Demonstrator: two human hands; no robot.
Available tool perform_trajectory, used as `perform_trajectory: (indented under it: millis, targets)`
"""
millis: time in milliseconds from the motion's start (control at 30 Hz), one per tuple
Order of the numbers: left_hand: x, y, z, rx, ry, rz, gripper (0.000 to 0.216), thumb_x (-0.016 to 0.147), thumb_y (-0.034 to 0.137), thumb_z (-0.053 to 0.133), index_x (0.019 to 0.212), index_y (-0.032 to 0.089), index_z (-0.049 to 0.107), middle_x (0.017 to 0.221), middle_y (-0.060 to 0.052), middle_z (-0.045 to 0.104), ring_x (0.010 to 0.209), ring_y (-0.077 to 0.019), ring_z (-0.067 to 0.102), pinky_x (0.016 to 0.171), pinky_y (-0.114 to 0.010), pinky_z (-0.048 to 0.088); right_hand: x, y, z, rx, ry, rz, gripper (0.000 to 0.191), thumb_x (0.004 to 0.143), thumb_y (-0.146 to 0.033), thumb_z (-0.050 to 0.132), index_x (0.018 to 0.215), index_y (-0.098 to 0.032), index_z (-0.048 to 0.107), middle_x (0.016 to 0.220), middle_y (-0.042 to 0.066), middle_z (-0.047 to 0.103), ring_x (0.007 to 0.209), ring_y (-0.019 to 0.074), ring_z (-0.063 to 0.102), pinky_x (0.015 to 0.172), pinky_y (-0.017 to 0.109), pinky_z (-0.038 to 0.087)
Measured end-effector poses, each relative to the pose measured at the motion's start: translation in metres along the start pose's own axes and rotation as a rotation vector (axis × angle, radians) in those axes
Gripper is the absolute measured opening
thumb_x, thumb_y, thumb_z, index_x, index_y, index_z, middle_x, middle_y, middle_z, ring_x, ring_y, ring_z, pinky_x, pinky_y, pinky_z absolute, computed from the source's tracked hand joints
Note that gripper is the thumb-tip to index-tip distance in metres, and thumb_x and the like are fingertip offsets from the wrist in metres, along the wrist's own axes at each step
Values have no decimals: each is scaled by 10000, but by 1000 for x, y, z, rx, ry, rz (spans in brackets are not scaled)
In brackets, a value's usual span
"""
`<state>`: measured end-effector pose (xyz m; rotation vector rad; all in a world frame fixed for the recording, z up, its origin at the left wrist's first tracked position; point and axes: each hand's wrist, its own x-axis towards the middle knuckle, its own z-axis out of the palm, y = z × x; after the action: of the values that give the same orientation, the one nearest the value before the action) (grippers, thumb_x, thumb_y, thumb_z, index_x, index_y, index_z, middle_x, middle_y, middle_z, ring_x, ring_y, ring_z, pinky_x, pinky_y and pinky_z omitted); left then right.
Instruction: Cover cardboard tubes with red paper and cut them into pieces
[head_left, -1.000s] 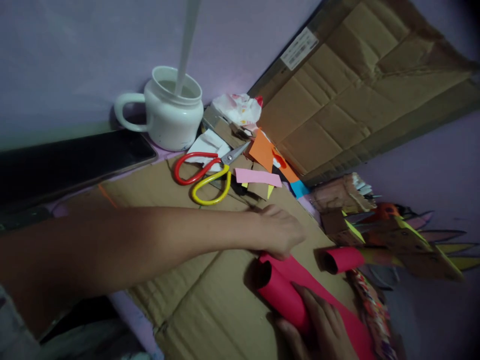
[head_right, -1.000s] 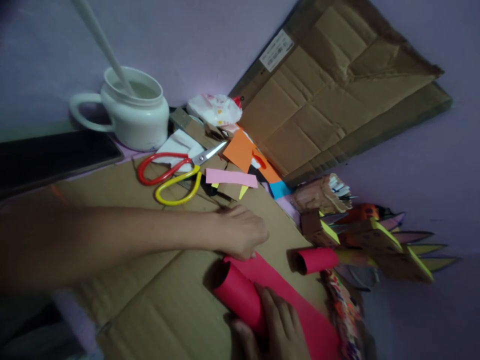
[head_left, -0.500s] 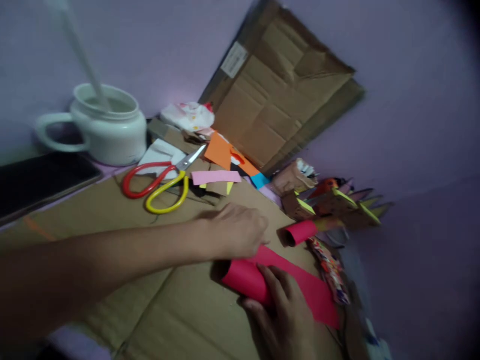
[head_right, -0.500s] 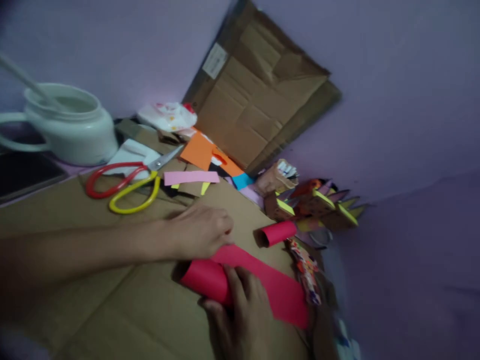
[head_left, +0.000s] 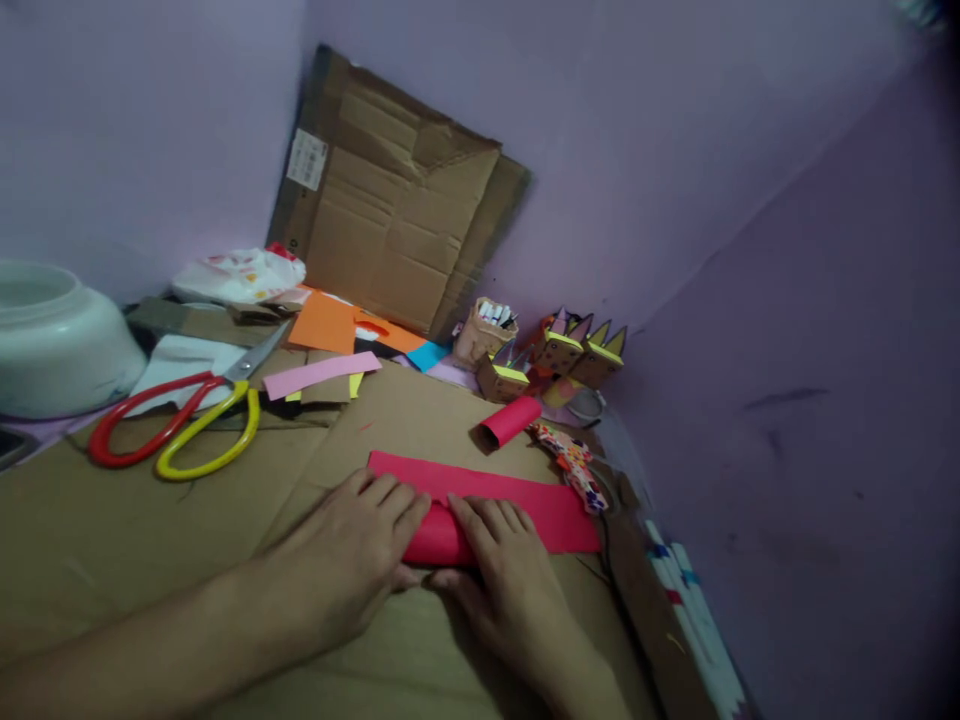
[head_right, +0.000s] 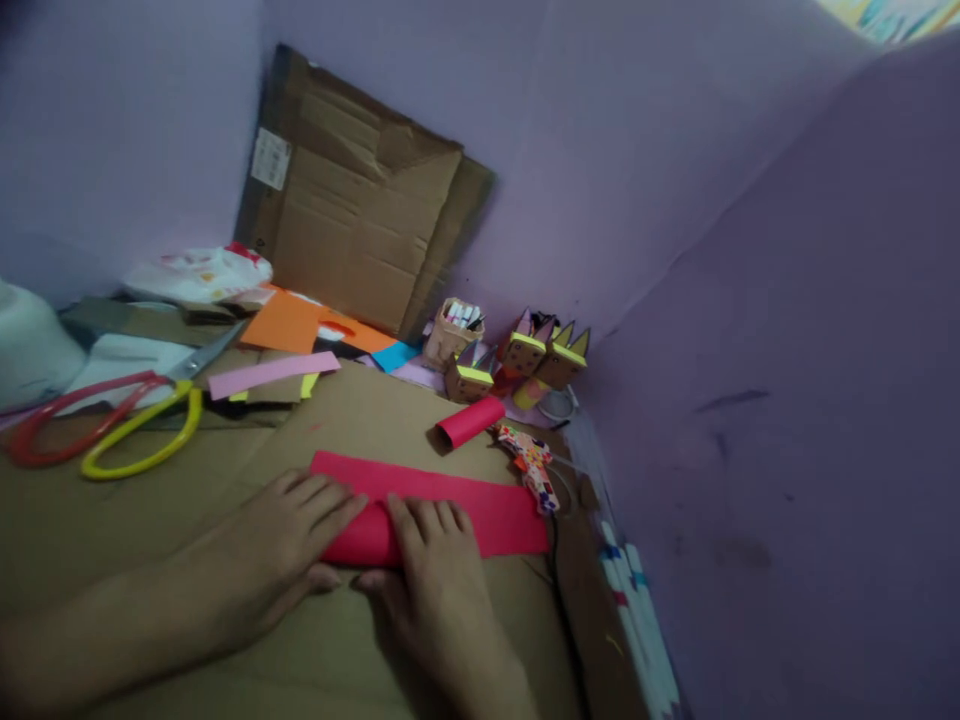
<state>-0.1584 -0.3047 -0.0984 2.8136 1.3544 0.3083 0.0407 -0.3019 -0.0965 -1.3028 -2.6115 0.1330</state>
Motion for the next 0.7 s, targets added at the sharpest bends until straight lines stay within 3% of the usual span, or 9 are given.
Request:
perform_trajectory:
  millis: [100,233,433,700]
  targets:
    - [-1,-1,-2,-12,27,4,334,874,207,509,1186,107,571,1051,-140,649,914,-289,586,789,-436,471,-3,1,-3,7,-28,42,480,867,-337,615,1294,-151,497,1199,127,606,1036,295,546,891,470,452]
    - [-4,-2,6,-28,99,29,291,877,136,458,1147,123,567,1038,-133,633,907,-268,575,776,-400,483,-2,2,-1,15,-27,34,441,898,-382,568,1271,-153,512,1224,115,598,1073,286,525,893,447,441]
    - [-6,-10,16,10,229,113,272,901,201,438,1139,121,545,1035,-155,624,895,-268,578,745,-374,501,-4,7,5,12,25,10,466,908,-421,542,1289,-157,498,1232,126,591,1074,287,525,886,437,433]
    - [-10,-12,18,-24,252,119,317,894,186,434,1188,125,534,1085,-160,622,963,-275,580,791,-381,508,-8,6,6,6,55,38,457,890,-410,574,1238,-118,522,1180,138,599,1047,304,523,881,453,444]
